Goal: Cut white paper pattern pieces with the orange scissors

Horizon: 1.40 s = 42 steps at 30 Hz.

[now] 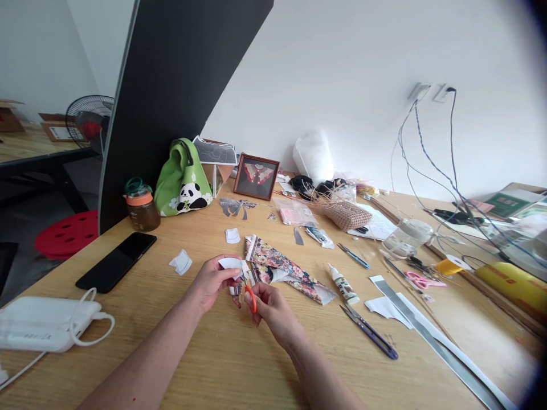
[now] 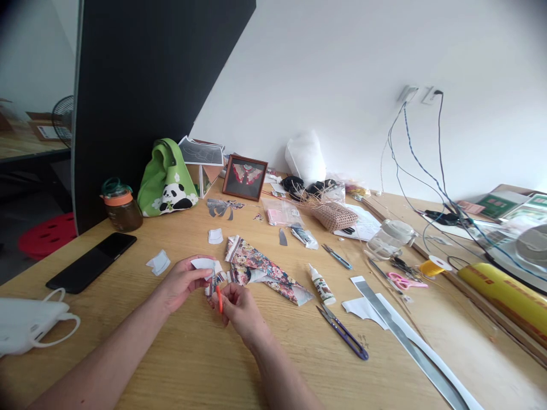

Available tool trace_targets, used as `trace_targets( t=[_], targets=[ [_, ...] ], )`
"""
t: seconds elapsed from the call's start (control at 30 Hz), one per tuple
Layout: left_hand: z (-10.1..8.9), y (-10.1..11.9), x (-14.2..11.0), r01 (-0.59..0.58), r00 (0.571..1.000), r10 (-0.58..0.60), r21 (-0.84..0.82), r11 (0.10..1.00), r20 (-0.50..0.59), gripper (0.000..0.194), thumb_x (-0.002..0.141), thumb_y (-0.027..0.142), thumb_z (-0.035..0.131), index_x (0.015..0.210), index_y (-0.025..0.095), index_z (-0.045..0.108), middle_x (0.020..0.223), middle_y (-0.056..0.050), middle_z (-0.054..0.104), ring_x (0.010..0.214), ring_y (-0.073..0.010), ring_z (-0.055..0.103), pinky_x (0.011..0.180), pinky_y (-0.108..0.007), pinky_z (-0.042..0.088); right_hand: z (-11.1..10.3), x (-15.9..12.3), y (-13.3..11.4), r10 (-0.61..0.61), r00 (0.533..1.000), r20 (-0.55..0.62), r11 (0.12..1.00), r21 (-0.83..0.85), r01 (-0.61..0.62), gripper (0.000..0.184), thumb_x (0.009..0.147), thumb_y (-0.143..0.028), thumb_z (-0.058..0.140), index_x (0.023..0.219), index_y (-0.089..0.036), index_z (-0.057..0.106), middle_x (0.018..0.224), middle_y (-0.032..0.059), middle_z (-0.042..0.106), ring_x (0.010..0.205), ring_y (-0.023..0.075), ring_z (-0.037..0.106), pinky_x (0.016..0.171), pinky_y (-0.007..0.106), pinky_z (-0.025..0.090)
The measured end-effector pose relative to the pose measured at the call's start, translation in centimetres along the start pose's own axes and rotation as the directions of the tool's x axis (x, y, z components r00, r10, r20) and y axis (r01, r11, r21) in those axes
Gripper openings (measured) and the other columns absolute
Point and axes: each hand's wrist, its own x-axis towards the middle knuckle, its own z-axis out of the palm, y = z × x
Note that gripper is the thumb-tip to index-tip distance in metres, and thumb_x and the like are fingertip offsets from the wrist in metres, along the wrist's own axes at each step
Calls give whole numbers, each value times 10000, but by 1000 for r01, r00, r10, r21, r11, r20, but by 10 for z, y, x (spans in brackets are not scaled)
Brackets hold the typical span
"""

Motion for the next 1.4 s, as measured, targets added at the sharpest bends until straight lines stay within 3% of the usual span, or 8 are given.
trace_targets(
  t=[0.4,1.4],
  targets=[
    [0,-1,0,0,1000,-1,26,1000,27,424,551,180,763,953,113,648,745,-17,666,577,-107,577,561,-241,472,-1,0,1,-18,1000,20,1000,-6,18,475,649,-569,724,636,-160,481,502,-68,460,401,43,374,398,185,327],
    [0,0,-1,9,1000,-10,-10,1000,-27,415,519,165,788,915,122,669,761,-41,692,593,-123,597,579,-256,487,-1,-2,0,1,998,56,1000,-12,-1,472,663,-587,704,657,-157,511,569,-43,496,431,50,384,417,193,335]
  ],
)
